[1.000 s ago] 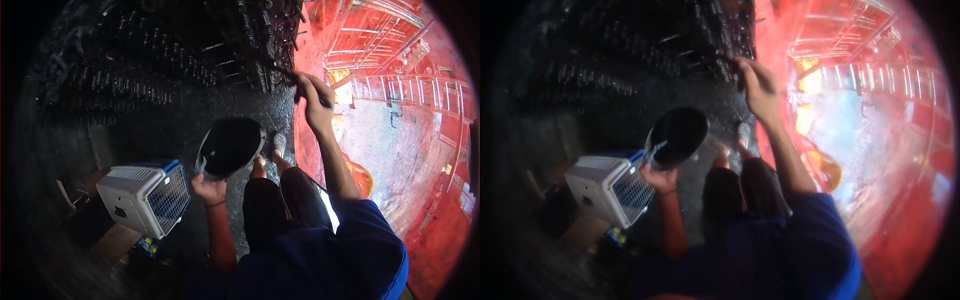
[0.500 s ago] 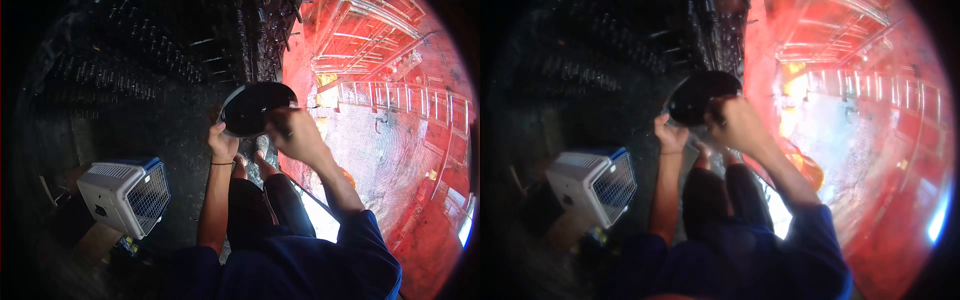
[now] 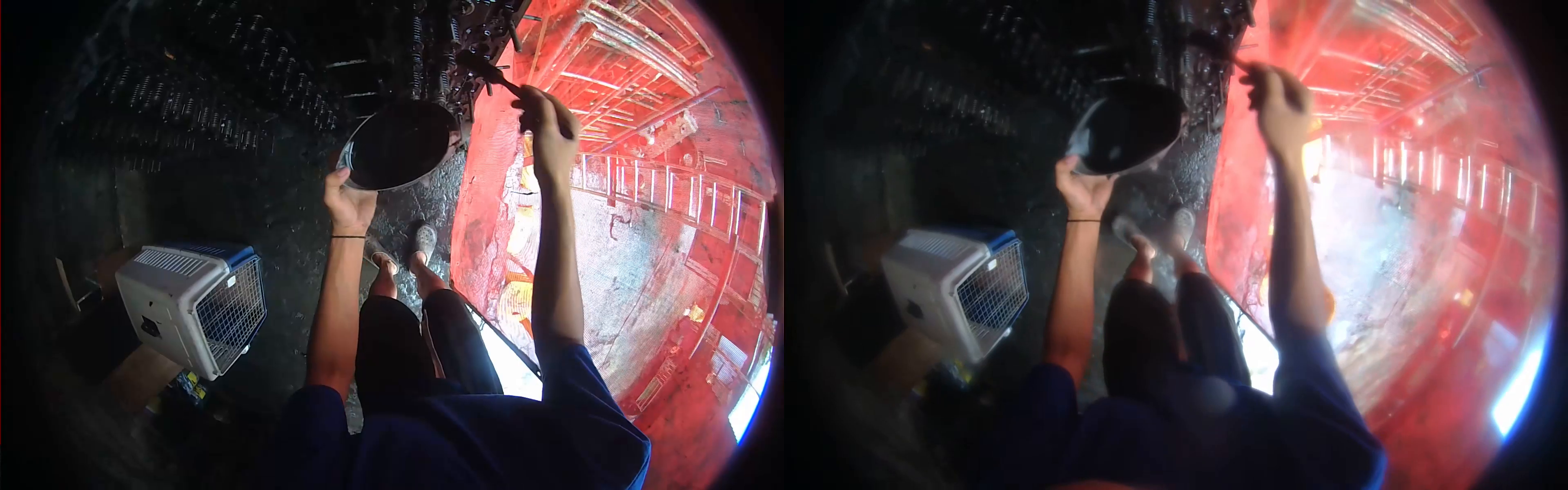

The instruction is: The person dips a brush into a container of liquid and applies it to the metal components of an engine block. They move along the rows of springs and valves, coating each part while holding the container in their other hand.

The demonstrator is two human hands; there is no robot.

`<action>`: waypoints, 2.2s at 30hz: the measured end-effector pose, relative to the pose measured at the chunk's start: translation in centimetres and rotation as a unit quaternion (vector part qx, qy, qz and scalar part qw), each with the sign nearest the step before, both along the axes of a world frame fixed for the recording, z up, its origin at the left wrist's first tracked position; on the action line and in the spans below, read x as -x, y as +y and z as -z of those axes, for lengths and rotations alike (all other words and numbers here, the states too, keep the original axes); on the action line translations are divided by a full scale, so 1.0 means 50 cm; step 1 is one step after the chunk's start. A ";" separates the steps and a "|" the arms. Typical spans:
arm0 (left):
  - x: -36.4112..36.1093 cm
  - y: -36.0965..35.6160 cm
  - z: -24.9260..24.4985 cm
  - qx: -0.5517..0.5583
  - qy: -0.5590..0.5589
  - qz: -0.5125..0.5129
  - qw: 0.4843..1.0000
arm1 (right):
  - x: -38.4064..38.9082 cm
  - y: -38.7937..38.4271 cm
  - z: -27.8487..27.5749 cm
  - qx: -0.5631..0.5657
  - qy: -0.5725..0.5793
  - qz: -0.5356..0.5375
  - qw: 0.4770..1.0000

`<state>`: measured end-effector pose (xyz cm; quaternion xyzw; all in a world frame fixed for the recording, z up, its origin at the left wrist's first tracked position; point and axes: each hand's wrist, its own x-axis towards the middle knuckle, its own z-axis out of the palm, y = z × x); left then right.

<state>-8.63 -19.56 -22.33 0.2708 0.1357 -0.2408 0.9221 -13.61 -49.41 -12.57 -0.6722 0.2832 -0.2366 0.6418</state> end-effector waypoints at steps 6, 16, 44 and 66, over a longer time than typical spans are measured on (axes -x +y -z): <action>-0.009 0.074 -0.005 -0.031 -0.006 -0.001 0.999 | -0.109 0.096 0.206 0.145 -0.034 -0.015 0.989; 0.094 0.243 0.007 -0.061 0.038 -0.024 0.997 | -0.037 0.170 0.165 0.257 0.024 -0.016 0.966; 0.047 0.573 0.043 -0.081 0.029 0.051 0.995 | -0.073 0.243 0.236 0.367 -0.006 0.132 0.921; 0.077 0.555 0.050 -0.098 0.032 0.057 0.993 | -0.023 0.162 0.161 0.189 0.046 0.102 0.976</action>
